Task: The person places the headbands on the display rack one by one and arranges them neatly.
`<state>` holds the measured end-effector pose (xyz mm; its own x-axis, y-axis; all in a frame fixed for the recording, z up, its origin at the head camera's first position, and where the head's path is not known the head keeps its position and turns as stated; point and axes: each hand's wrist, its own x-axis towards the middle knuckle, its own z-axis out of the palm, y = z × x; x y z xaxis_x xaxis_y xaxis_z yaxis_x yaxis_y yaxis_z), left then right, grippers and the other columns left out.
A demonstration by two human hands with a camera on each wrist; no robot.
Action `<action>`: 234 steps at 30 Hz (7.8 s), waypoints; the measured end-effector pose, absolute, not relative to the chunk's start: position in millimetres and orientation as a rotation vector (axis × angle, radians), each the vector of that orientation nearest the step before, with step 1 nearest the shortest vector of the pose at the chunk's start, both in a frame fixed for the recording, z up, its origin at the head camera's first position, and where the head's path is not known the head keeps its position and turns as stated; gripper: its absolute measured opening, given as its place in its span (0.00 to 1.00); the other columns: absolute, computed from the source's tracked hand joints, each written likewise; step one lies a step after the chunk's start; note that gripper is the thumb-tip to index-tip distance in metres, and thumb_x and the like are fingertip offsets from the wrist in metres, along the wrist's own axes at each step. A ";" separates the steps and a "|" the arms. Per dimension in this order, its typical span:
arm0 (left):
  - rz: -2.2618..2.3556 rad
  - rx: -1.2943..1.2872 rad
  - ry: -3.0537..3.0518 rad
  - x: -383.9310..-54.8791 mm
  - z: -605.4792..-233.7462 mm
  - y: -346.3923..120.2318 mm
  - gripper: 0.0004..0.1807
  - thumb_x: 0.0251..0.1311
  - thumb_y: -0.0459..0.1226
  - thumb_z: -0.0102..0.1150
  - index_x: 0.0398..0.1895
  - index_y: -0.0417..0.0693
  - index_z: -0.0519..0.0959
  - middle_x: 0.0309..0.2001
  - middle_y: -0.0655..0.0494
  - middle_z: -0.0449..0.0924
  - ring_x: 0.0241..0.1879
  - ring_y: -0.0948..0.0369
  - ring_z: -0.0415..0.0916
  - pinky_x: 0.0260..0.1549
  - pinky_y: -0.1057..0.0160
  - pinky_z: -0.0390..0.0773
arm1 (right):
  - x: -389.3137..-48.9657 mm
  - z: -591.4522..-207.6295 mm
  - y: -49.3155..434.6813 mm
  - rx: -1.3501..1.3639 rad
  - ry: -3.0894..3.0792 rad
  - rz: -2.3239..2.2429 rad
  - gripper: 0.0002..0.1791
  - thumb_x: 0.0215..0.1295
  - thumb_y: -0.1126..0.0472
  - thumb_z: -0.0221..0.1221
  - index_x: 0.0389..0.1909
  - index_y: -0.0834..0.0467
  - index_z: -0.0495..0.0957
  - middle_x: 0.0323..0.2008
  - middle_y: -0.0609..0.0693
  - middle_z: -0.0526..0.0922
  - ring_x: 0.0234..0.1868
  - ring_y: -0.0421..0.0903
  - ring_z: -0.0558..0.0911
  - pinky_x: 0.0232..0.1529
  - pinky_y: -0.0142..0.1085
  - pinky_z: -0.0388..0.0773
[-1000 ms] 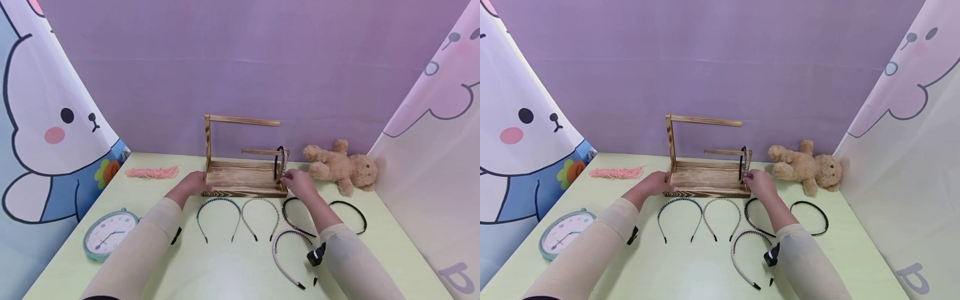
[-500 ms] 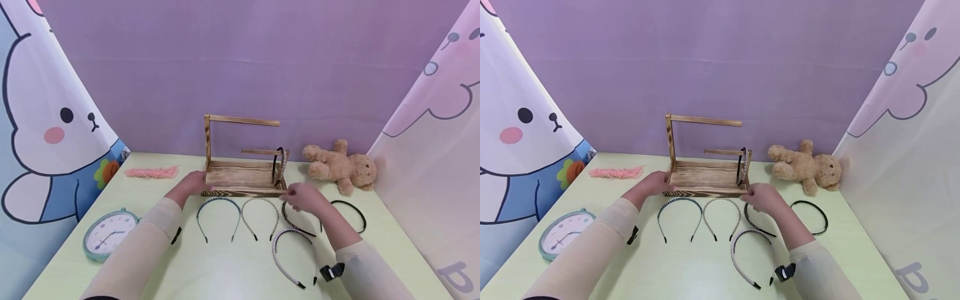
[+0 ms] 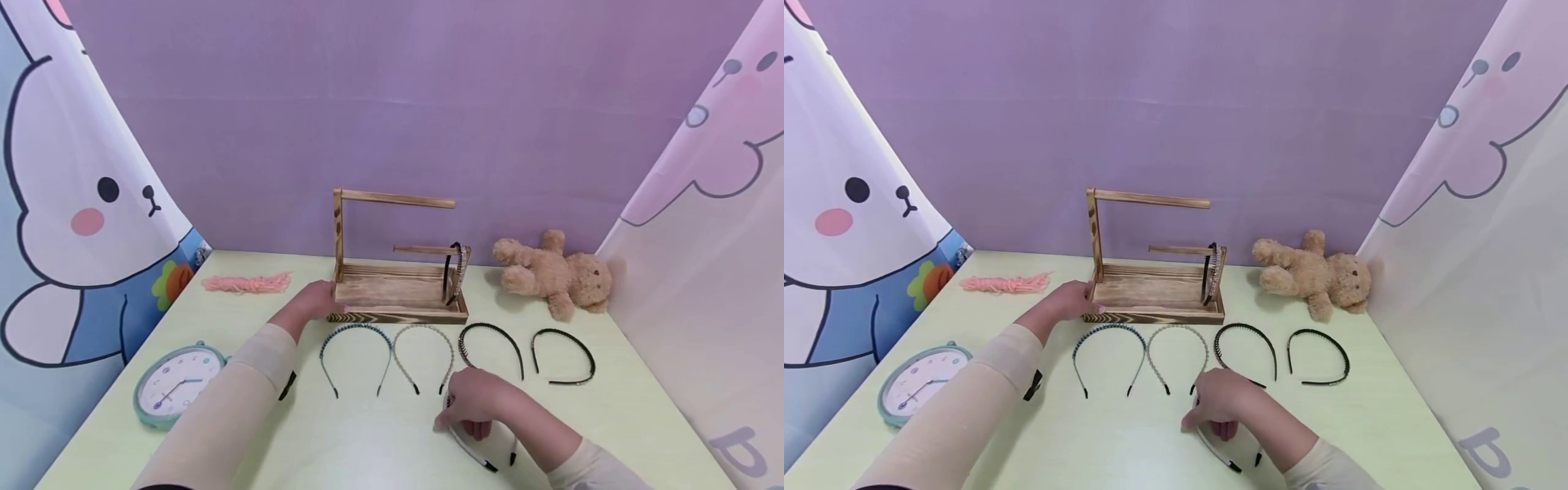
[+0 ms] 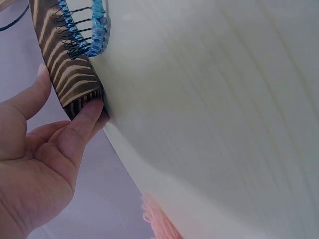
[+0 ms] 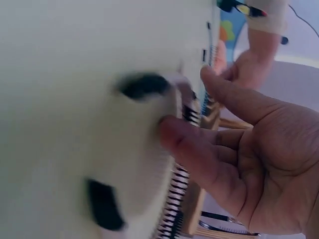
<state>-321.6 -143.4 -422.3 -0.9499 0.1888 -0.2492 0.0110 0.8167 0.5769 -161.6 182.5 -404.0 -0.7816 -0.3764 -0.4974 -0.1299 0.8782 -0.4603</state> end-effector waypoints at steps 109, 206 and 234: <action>0.866 0.155 2.717 -322.2 -425.4 -143.4 0.39 0.63 0.47 0.63 0.74 0.43 0.61 0.68 0.39 0.68 0.67 0.42 0.65 0.67 0.42 0.63 | -286.9 -392.1 196.0 -0.227 2.968 -1.134 0.18 0.72 0.47 0.53 0.53 0.55 0.76 0.44 0.53 0.84 0.43 0.49 0.82 0.41 0.41 0.80; 0.860 0.160 2.703 -321.4 -422.1 -141.3 0.37 0.65 0.45 0.61 0.73 0.43 0.62 0.69 0.40 0.67 0.67 0.42 0.65 0.66 0.41 0.64 | -189.6 -276.7 189.5 -0.726 3.075 -1.271 0.08 0.72 0.56 0.56 0.46 0.55 0.73 0.40 0.50 0.80 0.42 0.48 0.86 0.43 0.37 0.85; 0.874 0.123 2.684 -321.2 -420.3 -141.0 0.39 0.64 0.45 0.62 0.74 0.44 0.60 0.69 0.39 0.67 0.67 0.42 0.65 0.67 0.40 0.63 | -292.8 -398.1 135.3 -0.429 3.075 -1.475 0.12 0.72 0.56 0.56 0.49 0.58 0.75 0.42 0.51 0.83 0.46 0.48 0.82 0.47 0.43 0.82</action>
<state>-321.2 -141.0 -420.3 -0.9468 0.1768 -0.2688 -0.0153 0.8097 0.5866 -292.8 135.3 -398.1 -0.9261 -0.0936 0.3654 -0.3435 0.6094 -0.7146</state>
